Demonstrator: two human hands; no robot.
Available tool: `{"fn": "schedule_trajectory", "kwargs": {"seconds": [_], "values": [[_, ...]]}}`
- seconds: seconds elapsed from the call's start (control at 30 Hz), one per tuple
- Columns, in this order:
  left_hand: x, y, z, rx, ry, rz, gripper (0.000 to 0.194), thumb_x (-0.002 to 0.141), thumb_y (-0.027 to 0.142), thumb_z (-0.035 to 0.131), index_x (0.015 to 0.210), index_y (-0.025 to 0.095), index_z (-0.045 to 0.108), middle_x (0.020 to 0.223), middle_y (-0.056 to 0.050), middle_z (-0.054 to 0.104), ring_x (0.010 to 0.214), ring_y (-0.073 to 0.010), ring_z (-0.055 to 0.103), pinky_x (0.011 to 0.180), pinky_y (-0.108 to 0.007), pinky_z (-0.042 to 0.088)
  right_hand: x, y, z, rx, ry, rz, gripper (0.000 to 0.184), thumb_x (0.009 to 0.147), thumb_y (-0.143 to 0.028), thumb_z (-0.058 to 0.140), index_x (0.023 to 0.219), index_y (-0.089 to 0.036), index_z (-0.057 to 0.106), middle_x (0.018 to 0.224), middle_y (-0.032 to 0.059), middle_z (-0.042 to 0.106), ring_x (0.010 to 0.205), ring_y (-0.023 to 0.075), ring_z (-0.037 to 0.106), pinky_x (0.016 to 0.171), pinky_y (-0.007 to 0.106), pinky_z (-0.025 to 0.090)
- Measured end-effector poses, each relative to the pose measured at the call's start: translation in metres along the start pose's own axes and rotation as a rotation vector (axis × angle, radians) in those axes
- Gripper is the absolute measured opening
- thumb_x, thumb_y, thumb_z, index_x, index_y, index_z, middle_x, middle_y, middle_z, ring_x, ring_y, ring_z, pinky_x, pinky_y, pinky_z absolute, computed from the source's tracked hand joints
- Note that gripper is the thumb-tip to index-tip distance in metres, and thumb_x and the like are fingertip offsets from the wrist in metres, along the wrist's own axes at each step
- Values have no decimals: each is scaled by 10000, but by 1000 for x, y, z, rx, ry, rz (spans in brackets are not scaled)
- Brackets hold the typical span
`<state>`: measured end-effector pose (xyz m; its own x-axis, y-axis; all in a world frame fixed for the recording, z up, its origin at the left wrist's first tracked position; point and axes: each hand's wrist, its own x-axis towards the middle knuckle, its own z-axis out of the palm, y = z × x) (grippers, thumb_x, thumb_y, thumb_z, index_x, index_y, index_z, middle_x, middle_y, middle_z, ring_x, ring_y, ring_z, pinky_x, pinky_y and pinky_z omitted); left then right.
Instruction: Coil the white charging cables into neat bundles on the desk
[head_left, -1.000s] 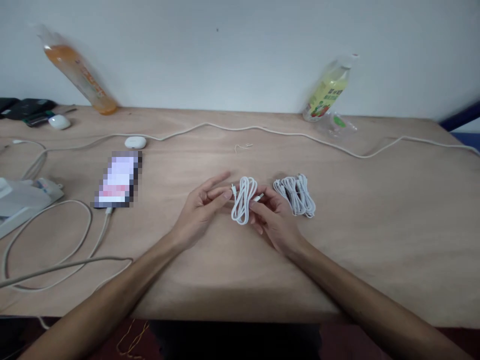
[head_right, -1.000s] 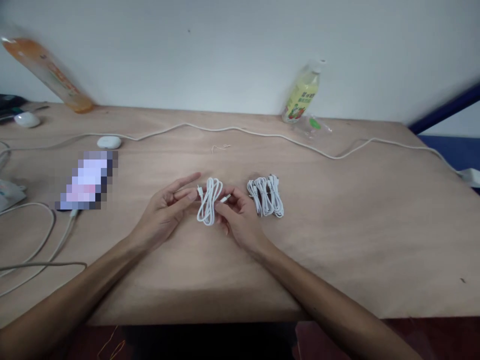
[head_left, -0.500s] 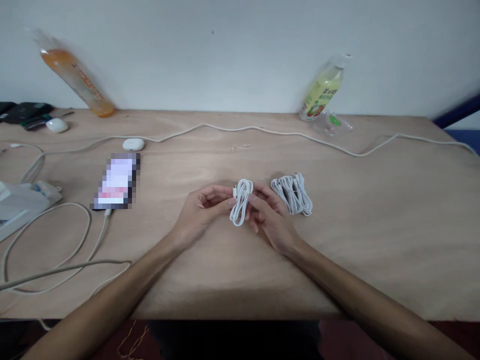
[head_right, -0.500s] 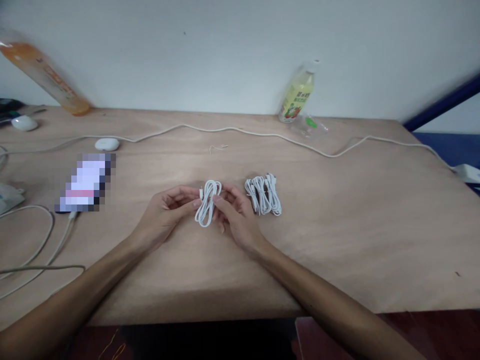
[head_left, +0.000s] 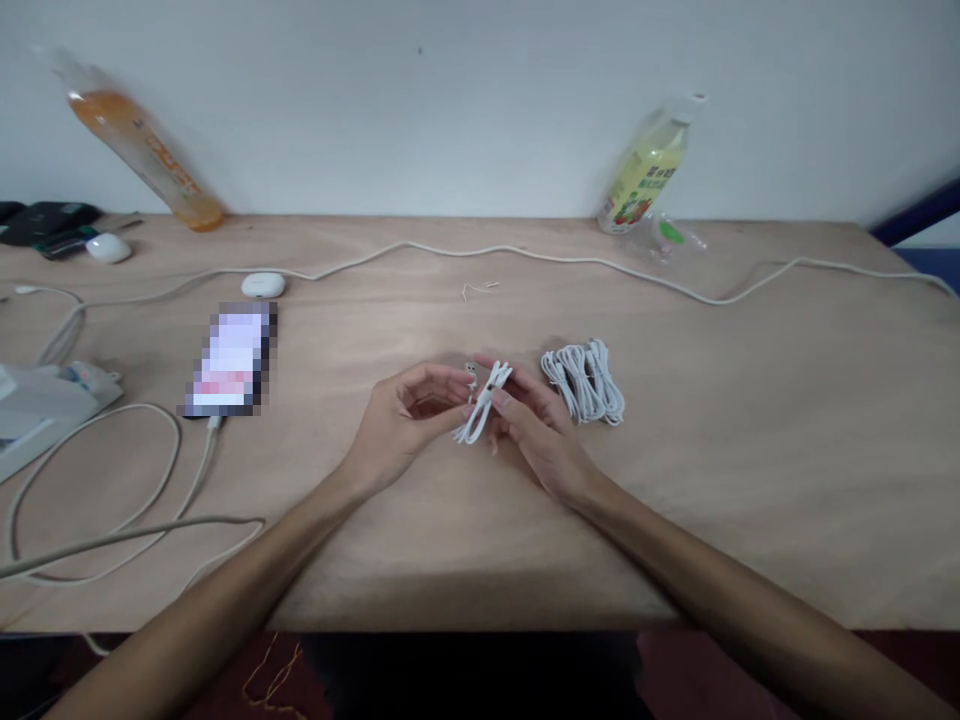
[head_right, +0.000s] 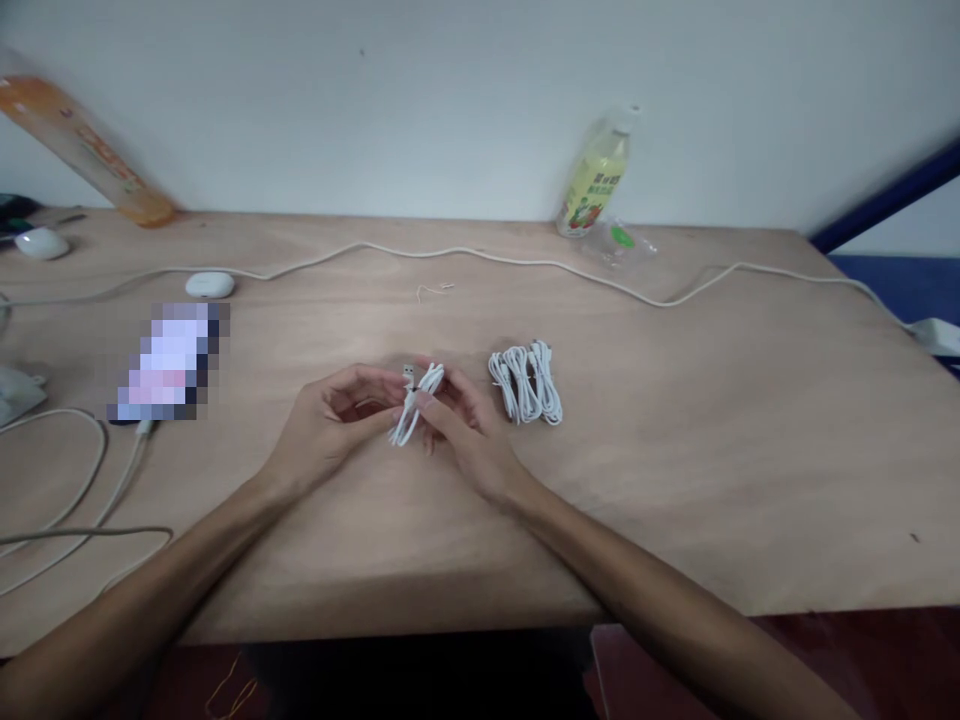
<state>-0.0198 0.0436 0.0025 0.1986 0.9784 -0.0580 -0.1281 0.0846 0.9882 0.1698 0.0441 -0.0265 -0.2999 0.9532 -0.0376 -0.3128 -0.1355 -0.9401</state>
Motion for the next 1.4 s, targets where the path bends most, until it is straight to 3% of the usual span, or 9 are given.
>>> {"fn": "schedule_trajectory", "kwargs": {"seconds": [0.17,0.3,0.5,0.73,0.87,1.0,1.1,1.2,1.4], "values": [[-2,1,3,8,14,-29,295,774,274,957,1024,188,828,959,-52,858,875,-202,807,862,-339,653,-2,-2,2,-32,34,3,519,866,-330,888,1358,-313,723,1074,19,727,921,181,691,751,305,634],[-5,3,6,20,-13,-17,239,834,341,927,996,190,837,947,-59,860,879,-224,821,928,-406,667,-1,-5,3,-45,75,-15,446,901,-388,857,1326,-310,745,1016,13,693,831,173,649,669,301,608],[-7,0,8,89,18,67,371,693,294,1024,990,200,822,1099,-69,852,965,-245,829,1008,-436,667,4,-4,1,14,155,19,444,857,-431,893,1258,-290,766,1089,26,713,905,178,665,712,292,595],[-6,-3,4,45,-45,16,359,752,287,987,1048,189,808,1034,-65,865,981,-244,830,1017,-435,665,4,-7,0,66,104,18,592,708,-324,1009,1246,-321,760,1132,5,736,938,172,696,814,317,644],[-2,-3,0,73,-18,10,331,798,264,938,1089,174,811,1045,-86,862,975,-235,814,987,-417,659,4,-9,0,77,75,28,489,758,-329,974,1199,-304,762,1133,19,758,979,209,740,831,359,662],[1,-3,-3,66,-5,13,350,784,252,938,1098,170,808,1016,-74,842,970,-220,796,971,-389,647,5,-11,0,50,18,2,363,830,-330,913,1158,-297,760,1129,27,758,877,182,724,720,319,634],[1,-2,-2,63,-3,26,348,775,235,939,1093,181,809,920,-34,797,909,-201,781,913,-361,649,5,-10,0,-17,-3,-22,324,885,-337,859,1191,-295,760,1012,17,727,772,165,674,622,302,588],[0,-2,-1,87,21,66,301,778,215,924,1058,186,818,844,-3,739,827,-171,745,846,-325,642,4,-9,0,-47,10,-24,389,903,-374,841,1274,-295,756,908,-5,681,715,161,643,594,308,570],[1,-4,-2,177,122,127,219,782,278,941,970,207,855,889,-31,742,836,-183,716,779,-311,624,4,-12,1,-35,-17,-14,458,862,-406,879,1295,-319,757,952,-6,698,710,146,629,600,296,560]]}}
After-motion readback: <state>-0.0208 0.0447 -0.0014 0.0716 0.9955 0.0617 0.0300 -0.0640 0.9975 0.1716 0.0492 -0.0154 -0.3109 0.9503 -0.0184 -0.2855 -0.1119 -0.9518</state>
